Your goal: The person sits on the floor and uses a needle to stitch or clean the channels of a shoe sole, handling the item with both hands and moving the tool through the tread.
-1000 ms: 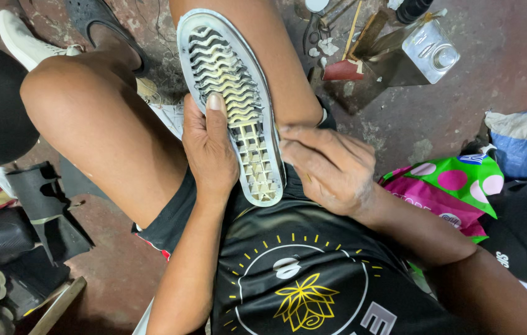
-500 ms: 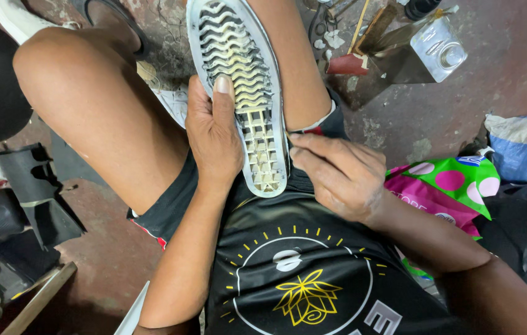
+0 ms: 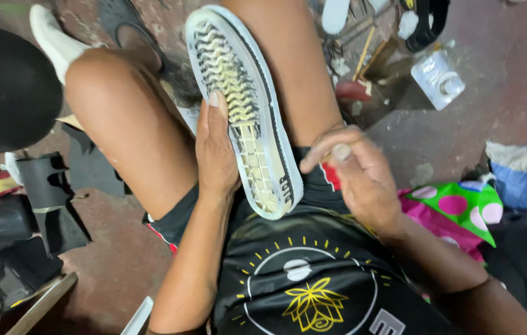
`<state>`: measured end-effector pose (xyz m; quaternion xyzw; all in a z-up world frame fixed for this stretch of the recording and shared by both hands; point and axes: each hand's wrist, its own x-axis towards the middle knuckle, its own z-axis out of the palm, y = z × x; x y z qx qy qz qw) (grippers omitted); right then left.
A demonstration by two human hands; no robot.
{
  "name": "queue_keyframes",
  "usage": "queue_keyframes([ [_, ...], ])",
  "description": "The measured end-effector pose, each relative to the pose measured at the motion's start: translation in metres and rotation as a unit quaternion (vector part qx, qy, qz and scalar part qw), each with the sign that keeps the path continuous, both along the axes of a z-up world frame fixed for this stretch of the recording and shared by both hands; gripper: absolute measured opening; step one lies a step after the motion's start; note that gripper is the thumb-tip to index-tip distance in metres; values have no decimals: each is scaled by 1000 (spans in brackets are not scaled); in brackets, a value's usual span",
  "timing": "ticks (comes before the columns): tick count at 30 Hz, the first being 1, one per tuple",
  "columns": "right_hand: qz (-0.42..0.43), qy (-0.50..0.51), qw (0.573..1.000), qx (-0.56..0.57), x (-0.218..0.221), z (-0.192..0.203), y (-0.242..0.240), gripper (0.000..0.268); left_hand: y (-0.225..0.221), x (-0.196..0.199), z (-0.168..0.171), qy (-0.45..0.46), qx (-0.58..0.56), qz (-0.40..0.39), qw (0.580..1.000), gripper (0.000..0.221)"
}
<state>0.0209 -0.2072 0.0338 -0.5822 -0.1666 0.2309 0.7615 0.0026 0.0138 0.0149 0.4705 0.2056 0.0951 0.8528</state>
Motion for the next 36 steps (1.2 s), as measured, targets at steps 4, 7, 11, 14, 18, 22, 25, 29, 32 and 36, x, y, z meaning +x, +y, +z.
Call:
queue_keyframes([
  [4,-4,169,986,-6,0,-24,33,41,7,-2,12,-19,-18,19,999,47],
  [7,36,155,987,32,4,-30,47,53,12,0,16,-52,27,39,998,46],
  [11,92,299,944,105,8,-47,70,76,22,3,19,-69,138,74,985,46],
  [14,150,323,911,207,8,-60,78,75,30,5,21,-77,173,83,978,46],
  [18,106,305,932,161,10,-76,83,80,37,5,21,-8,241,96,966,47],
  [22,97,317,932,145,10,-86,85,81,42,1,17,-20,277,121,953,55],
  [25,81,322,936,117,6,-90,91,82,38,4,10,-14,313,132,940,64],
  [29,75,307,941,119,9,-91,93,80,28,14,7,10,209,138,968,94],
  [32,71,330,933,123,11,-97,96,78,33,16,-1,8,182,126,975,93],
  [36,56,328,928,169,15,-97,95,74,37,14,-12,-80,10,120,989,90],
])
